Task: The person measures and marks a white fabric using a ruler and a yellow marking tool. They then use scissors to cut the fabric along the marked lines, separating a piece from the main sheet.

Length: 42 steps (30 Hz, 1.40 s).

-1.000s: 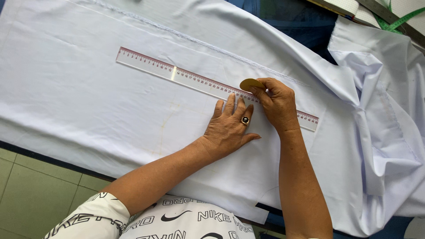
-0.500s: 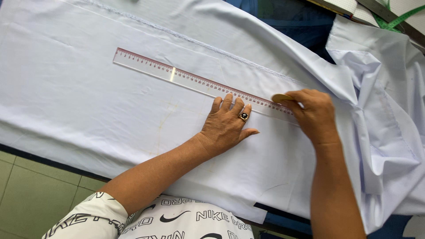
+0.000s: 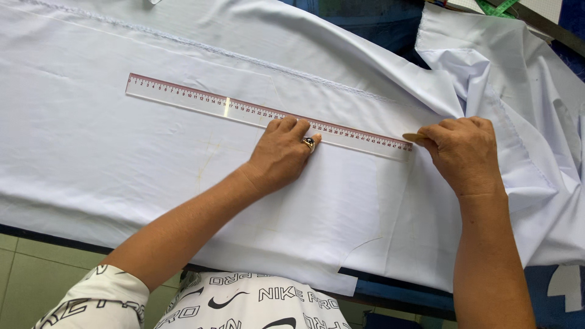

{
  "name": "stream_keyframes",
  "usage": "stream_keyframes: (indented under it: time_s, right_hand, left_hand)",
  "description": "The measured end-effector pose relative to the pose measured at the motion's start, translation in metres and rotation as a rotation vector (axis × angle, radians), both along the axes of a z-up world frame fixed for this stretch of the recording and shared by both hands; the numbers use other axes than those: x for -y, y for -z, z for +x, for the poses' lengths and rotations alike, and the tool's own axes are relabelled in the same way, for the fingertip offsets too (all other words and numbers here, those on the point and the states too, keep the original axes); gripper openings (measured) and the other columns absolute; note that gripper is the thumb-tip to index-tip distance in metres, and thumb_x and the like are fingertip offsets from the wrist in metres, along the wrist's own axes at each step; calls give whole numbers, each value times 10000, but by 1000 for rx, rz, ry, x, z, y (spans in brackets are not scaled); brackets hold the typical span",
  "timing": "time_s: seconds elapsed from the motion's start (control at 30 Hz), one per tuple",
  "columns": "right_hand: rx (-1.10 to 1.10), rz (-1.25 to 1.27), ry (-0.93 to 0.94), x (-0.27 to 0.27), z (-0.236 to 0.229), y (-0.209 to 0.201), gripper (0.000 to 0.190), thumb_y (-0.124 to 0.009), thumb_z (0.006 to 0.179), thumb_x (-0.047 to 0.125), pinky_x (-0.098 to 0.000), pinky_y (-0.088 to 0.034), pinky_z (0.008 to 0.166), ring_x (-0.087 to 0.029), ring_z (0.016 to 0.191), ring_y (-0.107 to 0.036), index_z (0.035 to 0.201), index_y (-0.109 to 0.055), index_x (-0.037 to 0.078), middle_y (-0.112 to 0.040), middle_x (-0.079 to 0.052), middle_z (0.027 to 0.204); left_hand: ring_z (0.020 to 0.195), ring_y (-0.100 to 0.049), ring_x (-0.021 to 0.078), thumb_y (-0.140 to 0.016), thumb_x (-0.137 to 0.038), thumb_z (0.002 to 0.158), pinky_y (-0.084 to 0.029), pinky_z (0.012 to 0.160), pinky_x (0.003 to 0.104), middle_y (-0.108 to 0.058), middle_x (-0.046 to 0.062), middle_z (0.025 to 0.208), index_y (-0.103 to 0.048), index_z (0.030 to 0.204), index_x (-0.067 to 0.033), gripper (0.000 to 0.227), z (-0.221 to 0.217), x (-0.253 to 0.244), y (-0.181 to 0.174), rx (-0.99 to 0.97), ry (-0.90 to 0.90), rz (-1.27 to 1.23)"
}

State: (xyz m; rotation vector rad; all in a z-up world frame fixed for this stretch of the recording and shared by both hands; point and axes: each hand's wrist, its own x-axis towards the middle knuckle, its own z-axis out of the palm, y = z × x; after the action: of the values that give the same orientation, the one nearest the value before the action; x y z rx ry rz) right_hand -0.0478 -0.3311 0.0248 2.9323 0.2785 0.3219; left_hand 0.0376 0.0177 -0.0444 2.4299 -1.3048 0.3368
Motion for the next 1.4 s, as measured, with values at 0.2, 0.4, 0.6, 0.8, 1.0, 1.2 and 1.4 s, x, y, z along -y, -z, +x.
stream_keyframes:
  time_s: [0.2, 0.4, 0.6, 0.8, 1.0, 1.2, 1.4]
  right_hand:
    - [163, 407, 116, -26, -31, -22, 261, -753, 1122, 278, -448, -442, 828, -304, 928, -691, 1107, -757, 17, -755, -106, 1040]
    - [254, 720, 183, -84, -27, 0, 135, -741, 1073, 109, -414, -479, 817, -299, 873, -633, 1087, -687, -13, -685, -135, 973]
    - [340, 953, 207, -136, -19, -20, 114, -596, 1140, 119, -448, -581, 850, -322, 901, -756, 1142, -566, 9, -747, -183, 988]
    - [27, 1481, 507, -198, -56, -38, 236, -492, 1095, 257, -277, -521, 516, -212, 591, -705, 1125, -471, 23, -771, -198, 925]
    - [227, 1730, 588, -260, -69, -18, 180, -533, 1051, 237, -234, -456, 528, -154, 568, -651, 1121, -440, 99, -790, -154, 949]
    - [265, 1876, 383, -294, -67, -19, 208, -521, 1056, 219, -301, -571, 720, -266, 830, -772, 1141, -471, 36, -706, -163, 1040]
    - [66, 1998, 568, -279, -84, -27, 223, -593, 986, 254, -313, -530, 610, -224, 609, -651, 1019, -579, 34, -693, -139, 730]
  left_hand:
    - [1363, -528, 436, -484, -114, 971, -424, 1088, 570, -573, 235, 1444, -623, 1351, -83, 406, 56, -68, -6, 2, 153, 238]
    - [1254, -643, 367, -583, -60, 940, -539, 969, 409, -613, 220, 1421, -619, 1388, -88, 450, 80, -105, 7, 343, 276, 407]
    - [1145, -735, 266, -718, -39, 937, -564, 1005, 413, -770, 123, 1194, -736, 1229, -122, 304, 67, -103, -15, 471, 159, -19]
    - [1279, -671, 301, -642, -13, 1013, -399, 1187, 450, -755, 116, 1317, -773, 1269, -163, 324, 59, -115, -64, 461, 113, -262]
    - [1343, -593, 195, -566, -394, 1047, -512, 1067, 339, -386, 102, 1637, -349, 1561, -84, 638, 54, -89, -63, -837, -546, -1231]
    - [684, -778, 244, -641, -16, 1061, -601, 506, 284, -690, 122, 1113, -451, 1399, -42, 388, 79, -46, -122, -925, -198, -1221]
    - [551, -656, 59, -731, -77, 1012, -423, 475, 148, -768, -7, 891, -737, 900, -99, 114, 129, -50, -159, -917, -199, -597]
